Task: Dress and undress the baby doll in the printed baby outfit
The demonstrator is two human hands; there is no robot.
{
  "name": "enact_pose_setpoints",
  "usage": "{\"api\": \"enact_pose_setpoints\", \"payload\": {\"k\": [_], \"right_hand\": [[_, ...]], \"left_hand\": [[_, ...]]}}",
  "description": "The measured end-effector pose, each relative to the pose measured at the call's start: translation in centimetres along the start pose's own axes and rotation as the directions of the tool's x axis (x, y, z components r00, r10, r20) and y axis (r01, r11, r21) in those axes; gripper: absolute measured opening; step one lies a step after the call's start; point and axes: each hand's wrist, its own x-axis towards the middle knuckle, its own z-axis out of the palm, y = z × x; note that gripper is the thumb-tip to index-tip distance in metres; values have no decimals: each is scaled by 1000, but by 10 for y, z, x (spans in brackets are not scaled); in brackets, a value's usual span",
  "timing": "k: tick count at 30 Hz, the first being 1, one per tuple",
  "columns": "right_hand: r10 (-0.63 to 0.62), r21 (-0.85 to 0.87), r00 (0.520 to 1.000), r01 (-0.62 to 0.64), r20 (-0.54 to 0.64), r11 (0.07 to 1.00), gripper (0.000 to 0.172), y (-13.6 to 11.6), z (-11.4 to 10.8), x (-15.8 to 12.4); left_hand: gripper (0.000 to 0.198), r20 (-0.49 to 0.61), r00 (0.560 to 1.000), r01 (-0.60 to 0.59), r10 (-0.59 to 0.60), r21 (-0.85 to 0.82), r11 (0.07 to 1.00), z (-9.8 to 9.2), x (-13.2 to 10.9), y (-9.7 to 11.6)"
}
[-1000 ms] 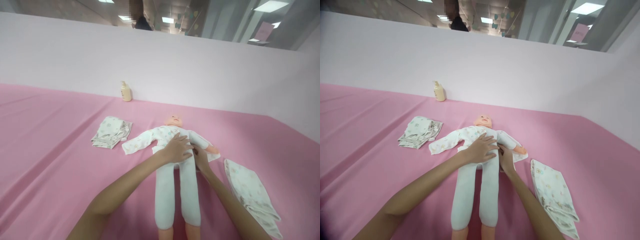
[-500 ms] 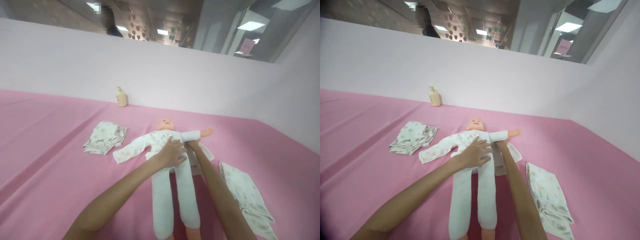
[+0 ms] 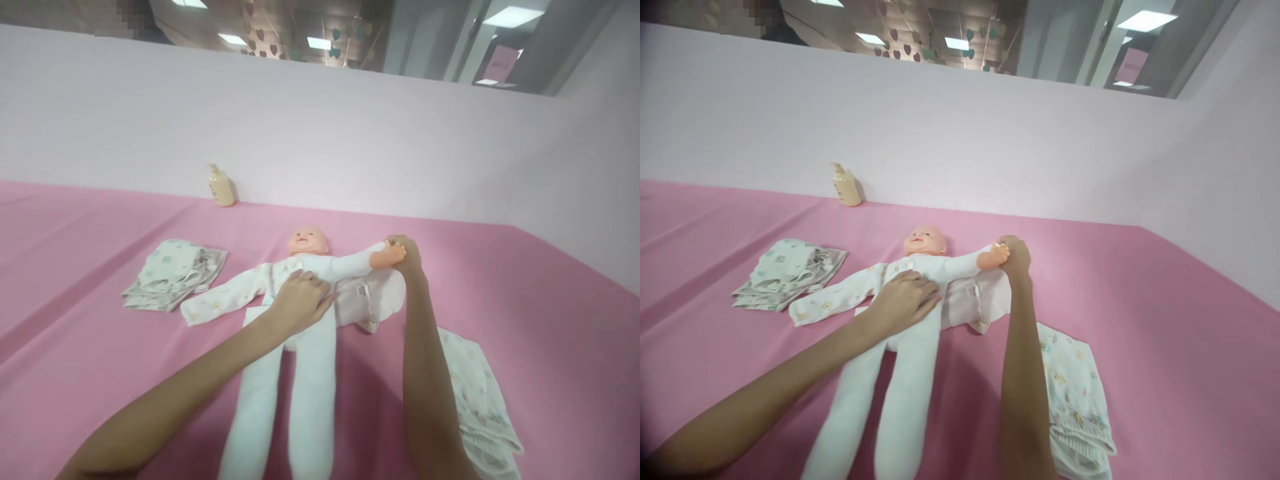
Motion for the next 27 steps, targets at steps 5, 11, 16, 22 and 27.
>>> {"api": "enact_pose_setpoints", "payload": {"k": [5,11,16,22,27], "right_hand": [[21,74,1000,-23,21,997,23,-36,-21,-9],[14,181,996,2,-86,984,28,-48,-34,-22],[11,261,956,70,-294,963,46,-45,-38,-25],[-83,152,933,144,-350,978,49,-57,-32,-28],[-115,76,946,144,-302,987,35,-61,-32,-30]], "left_hand": [[46,-116,981,172,-157,138,975,-5,35,26],[40,-186,983,6,3,47,999,1,79,19],[40,-80,995,69,-61,105,992,9,77,5],[42,-13,1000,30,-29,135,990,11,77,9],[39,8,996,89,-89,37,995,10,82,8]]}}
